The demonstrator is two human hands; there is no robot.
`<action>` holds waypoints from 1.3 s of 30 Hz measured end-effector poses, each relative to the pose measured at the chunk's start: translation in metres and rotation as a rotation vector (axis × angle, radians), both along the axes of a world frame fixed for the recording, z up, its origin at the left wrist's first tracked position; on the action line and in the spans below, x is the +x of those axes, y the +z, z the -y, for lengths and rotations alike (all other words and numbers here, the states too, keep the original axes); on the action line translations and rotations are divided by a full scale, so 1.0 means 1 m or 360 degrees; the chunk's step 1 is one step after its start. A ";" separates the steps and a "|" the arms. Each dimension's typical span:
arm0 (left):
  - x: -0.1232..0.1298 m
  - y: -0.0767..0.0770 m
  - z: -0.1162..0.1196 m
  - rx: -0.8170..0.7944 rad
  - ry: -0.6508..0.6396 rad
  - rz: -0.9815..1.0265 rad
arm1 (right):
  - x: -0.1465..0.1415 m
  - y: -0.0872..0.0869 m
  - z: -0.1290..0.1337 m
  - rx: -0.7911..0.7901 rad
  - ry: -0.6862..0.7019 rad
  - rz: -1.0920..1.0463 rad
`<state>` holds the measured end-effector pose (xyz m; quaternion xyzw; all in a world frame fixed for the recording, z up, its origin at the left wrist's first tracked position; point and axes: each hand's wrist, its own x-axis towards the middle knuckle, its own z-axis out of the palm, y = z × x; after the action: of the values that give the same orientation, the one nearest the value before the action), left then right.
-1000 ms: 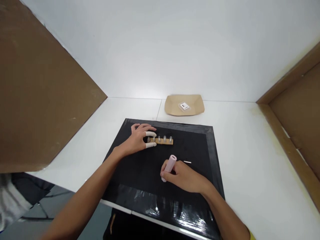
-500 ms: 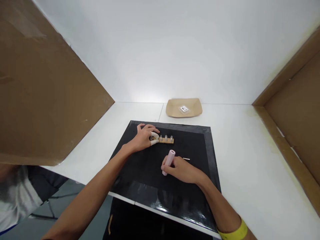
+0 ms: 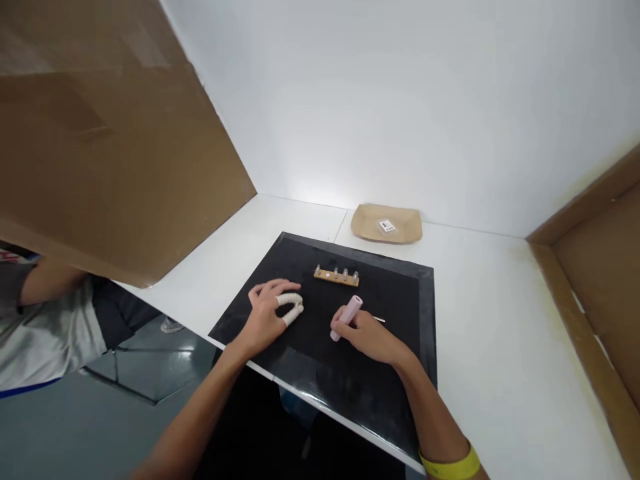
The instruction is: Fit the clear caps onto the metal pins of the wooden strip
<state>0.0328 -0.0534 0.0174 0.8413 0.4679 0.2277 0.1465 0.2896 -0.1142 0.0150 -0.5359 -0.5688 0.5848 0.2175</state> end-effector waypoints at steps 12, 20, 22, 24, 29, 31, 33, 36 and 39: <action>-0.010 -0.038 0.020 -0.0111 0.0113 0.0020 | 0.006 -0.025 -0.002 -0.0064 0.0043 0.0016; -0.011 -0.040 0.020 -0.0167 0.0080 0.0015 | 0.024 -0.051 -0.001 -0.0235 -0.0210 -0.0302; -0.011 -0.040 0.020 -0.0167 0.0066 0.0026 | 0.026 -0.053 0.003 -0.0207 -0.0281 -0.0320; -0.011 -0.040 0.020 -0.0165 0.0053 0.0035 | 0.029 -0.053 0.006 -0.0141 -0.0322 -0.0314; -0.012 -0.043 0.021 -0.0158 0.0041 0.0051 | 0.028 -0.042 0.012 -0.0042 -0.0345 -0.0374; -0.012 -0.043 0.022 -0.0151 0.0037 0.0053 | 0.022 -0.035 0.011 -0.0077 -0.0352 -0.0405; -0.012 -0.043 0.022 -0.0137 0.0033 0.0049 | 0.017 -0.030 0.010 -0.0091 -0.0340 -0.0396; -0.011 -0.042 0.022 -0.0110 0.0029 0.0031 | 0.014 -0.027 0.006 -0.0011 -0.0306 -0.0324; -0.010 -0.044 0.022 -0.0080 0.0033 0.0002 | 0.021 -0.031 0.002 0.0003 -0.0283 -0.0332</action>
<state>0.0224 -0.0752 -0.0267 0.8323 0.4820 0.2180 0.1656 0.3106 -0.1164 -0.0162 -0.5202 -0.4939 0.6153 0.3269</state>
